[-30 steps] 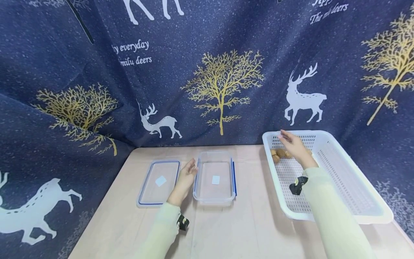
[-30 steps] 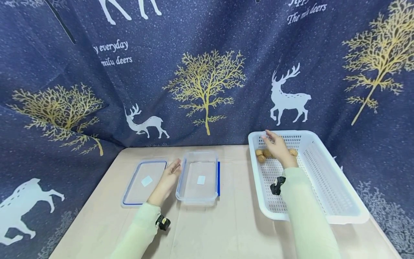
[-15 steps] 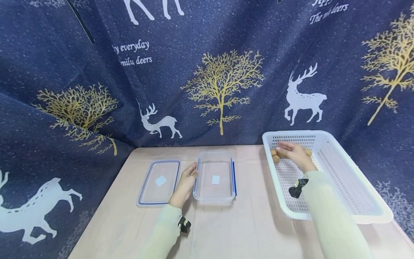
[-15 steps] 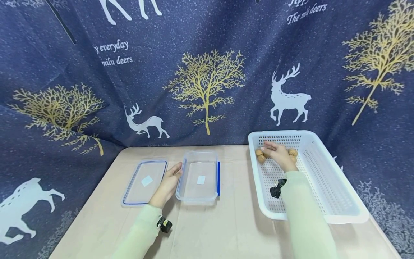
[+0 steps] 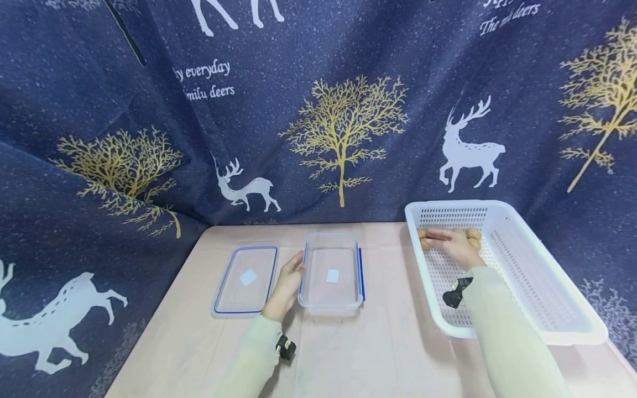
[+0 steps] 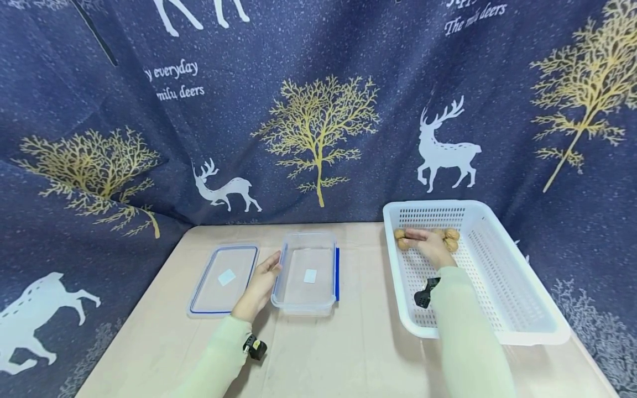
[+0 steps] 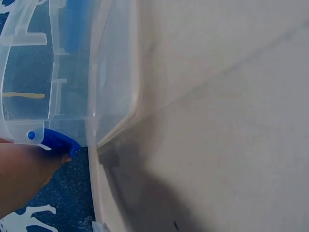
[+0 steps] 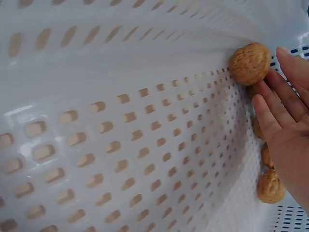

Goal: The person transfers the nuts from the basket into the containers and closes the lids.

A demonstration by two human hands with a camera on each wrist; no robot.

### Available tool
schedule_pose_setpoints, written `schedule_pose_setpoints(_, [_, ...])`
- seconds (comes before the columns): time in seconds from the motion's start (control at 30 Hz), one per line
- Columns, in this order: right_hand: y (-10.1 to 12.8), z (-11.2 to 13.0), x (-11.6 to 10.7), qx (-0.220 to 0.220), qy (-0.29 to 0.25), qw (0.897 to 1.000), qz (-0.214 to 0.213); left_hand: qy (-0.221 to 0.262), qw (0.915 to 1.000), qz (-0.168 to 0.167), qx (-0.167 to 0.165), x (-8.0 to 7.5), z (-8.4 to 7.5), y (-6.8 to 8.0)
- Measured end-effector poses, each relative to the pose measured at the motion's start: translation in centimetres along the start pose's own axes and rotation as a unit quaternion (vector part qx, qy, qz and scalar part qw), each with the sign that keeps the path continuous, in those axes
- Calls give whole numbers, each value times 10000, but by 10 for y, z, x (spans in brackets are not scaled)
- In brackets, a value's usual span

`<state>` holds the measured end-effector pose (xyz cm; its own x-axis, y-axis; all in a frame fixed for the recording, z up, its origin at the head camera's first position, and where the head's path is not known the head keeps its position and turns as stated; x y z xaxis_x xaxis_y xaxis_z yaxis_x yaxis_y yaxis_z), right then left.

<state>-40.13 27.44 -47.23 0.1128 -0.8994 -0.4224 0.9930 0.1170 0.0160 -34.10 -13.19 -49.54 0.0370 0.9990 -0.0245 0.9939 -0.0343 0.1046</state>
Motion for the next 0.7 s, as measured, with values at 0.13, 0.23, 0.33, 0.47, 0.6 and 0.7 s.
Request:
schedule_pose_setpoints(0.13, [1,-10,2,189,212,9996,34,68,10000,5,26,0,0,0])
schedule_pose_setpoints(0.23, [3,-16,2,360,317,9988,-10,121,9999,-1,7,0,1,1])
schedule_pose_setpoints(0.33, [4,-21,3,478,350,9982,-50,185,9998,-16,-6,0,1,1])
schedule_pose_setpoints(0.47, [3,-23,3,500,250,9984,-89,207,9998,-19,23,0,0,1])
schedule_pose_setpoints(0.6, [2,-24,3,512,177,9984,-171,210,9998,-1,3,0,1,1])
schedule_pose_setpoints(0.7, [3,-25,4,549,131,9982,-218,186,9998,7,-21,0,2,1])
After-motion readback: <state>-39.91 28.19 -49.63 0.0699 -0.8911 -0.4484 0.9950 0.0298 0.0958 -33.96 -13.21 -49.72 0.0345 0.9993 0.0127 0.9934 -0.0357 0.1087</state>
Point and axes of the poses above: each hand's wrist, its own y-axis away from the middle knuckle, its own x-axis out of the palm, z = x × y, the point moved 10 cm from there along -y, towards the middle knuckle, and after that the axes turned 2 degrees about x, right-handed, at the moved point
